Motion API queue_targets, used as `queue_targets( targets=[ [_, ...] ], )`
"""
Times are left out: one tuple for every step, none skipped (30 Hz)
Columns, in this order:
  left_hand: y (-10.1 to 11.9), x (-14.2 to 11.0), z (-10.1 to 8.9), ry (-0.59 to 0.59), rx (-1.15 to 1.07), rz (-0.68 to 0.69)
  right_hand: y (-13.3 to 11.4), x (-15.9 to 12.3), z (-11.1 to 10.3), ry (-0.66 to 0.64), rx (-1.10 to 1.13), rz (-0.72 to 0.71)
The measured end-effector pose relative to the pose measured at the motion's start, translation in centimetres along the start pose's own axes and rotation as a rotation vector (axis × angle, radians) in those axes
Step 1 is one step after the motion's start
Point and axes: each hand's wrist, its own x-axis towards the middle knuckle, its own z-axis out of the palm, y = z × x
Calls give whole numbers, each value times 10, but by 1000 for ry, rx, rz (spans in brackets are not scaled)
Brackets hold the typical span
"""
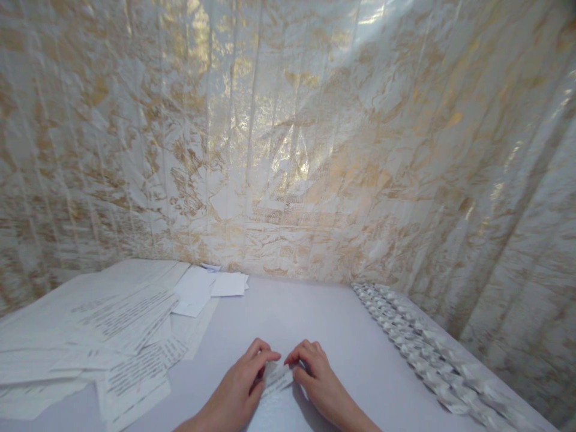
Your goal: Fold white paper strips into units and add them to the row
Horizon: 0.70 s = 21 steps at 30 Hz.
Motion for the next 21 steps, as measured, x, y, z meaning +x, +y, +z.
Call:
queue_targets(
  targets=[
    [0,0,0,5,-12,-2,0,0,0,-3,0,3],
    [0,0,-1,10,-26,-5,-1,0,0,-7,1,6],
    [1,1,-1,18,-41,-8,-1,0,0,-12,0,8],
    [2,1,-1,28,-58,-15,-2,0,0,-16,-2,13],
    [3,1,-1,39,-78,-24,-3,0,1,-22,-7,19],
    [5,2,-1,49,-102,-37,-4,0,3,-27,-11,27],
    [6,2,1,60,-128,-53,-6,-1,4,-31,-8,32],
    [8,3,2,72,-158,-72,-8,-1,7,-28,15,30],
    [9,3,4,84,-187,-93,-10,-1,9,-16,54,21],
    [10,4,7,95,-215,-114,-12,-2,12,0,103,8],
    [10,4,9,105,-237,-134,-14,-3,14,24,156,-10],
    [10,4,11,115,-251,-150,-16,-4,16,52,197,-30],
    [10,3,13,126,-251,-163,-18,-5,17,80,205,-58],
    [9,3,13,139,-240,-173,-19,-6,17,104,181,-90],
    [9,2,13,154,-216,-180,-20,-7,16,118,143,-125],
    [9,1,13,170,-182,-184,-20,-7,15,119,85,-168],
    [9,0,11,183,-140,-185,-20,-7,13,103,-7,-211],
    [9,-1,10,187,-93,-182,-19,-7,11,68,-126,-244],
    [9,-2,9,182,-44,-176,-17,-6,9,27,-250,-265],
    [10,-2,8,170,5,-170,-16,-5,8,-12,-364,-275],
    [10,-3,8,152,56,-162,-15,-4,7,-47,-464,-279]
  ],
)
